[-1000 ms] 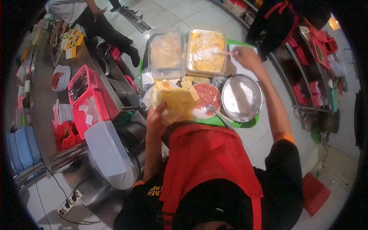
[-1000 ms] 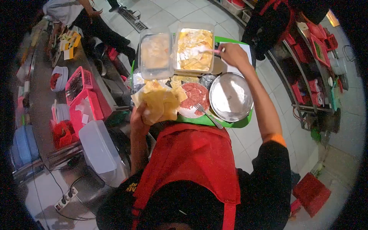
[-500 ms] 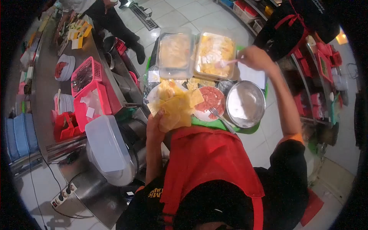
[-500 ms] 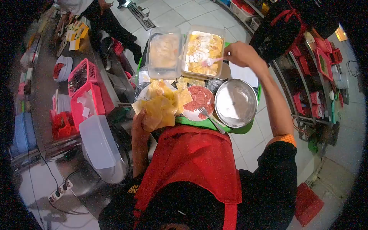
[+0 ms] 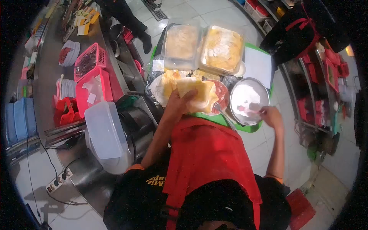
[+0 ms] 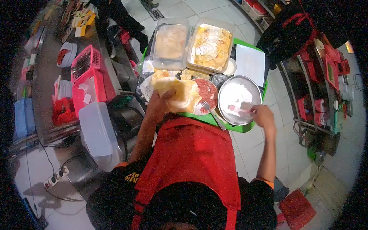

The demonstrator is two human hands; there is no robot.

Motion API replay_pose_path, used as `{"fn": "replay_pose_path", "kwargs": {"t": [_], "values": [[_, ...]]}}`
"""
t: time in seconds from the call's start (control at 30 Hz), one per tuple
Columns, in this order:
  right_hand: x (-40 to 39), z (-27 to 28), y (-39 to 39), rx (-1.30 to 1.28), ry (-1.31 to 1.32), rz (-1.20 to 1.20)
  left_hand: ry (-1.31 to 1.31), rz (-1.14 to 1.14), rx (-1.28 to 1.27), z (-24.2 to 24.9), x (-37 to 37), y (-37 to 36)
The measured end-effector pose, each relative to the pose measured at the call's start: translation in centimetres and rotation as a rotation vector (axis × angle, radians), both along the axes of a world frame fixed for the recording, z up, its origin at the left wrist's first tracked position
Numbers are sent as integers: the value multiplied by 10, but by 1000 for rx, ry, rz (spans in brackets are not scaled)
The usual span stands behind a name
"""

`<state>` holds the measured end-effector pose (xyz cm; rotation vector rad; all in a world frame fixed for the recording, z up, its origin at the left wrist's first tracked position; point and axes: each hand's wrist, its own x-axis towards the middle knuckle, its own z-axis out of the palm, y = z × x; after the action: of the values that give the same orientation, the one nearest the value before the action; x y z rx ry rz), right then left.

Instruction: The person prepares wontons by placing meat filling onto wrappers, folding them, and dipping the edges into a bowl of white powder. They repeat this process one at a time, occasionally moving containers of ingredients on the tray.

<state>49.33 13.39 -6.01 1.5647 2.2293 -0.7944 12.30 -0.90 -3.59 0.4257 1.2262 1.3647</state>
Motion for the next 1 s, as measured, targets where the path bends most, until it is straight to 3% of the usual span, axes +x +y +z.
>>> {"fn": "replay_pose_path", "kwargs": {"t": [0.03, 0.1, 0.17, 0.23, 0.3, 0.47, 0.53, 0.6, 0.63, 0.7, 0.77, 0.87, 0.9, 1.0], "values": [[-3, -1, -6, 4, -5, -3, -5, -3, 4, -1, 2, 4], [-18, 6, -18, 362, 82, 94, 78, -157, -4, 0, 6, 10], [-58, 42, -17, 328, 549, -133, 57, -212, -8, 9, 14, 15], [-109, 82, -26, 156, 965, -158, 40, -271, -10, 16, 21, 18], [-144, 94, -29, 259, 987, 87, 164, -319, 5, 20, 27, 20], [-175, 95, -23, 205, 966, 207, 150, -270, 87, 4, 30, 18], [-182, 95, -20, 173, 979, 243, 67, -282, -8, 3, 22, 15], [-188, 100, -14, 34, 1065, 92, 7, -259, 25, -16, 11, 11], [-191, 92, -7, -22, 1253, 26, -48, -244, 57, -27, 5, 9], [-189, 100, 18, -91, 1255, -46, -88, -167, 106, -29, -6, 7], [-189, 101, 51, -15, 1223, -145, -130, -93, 156, -27, -15, 3], [-189, 85, 109, 133, 1124, -125, 27, 1, 156, -22, -31, -2], [-193, 95, 116, 103, 984, -177, 4, 20, 96, -24, -37, -7], [-196, 46, 166, 202, 826, -38, -5, 57, 81, -23, -47, -13]]}}
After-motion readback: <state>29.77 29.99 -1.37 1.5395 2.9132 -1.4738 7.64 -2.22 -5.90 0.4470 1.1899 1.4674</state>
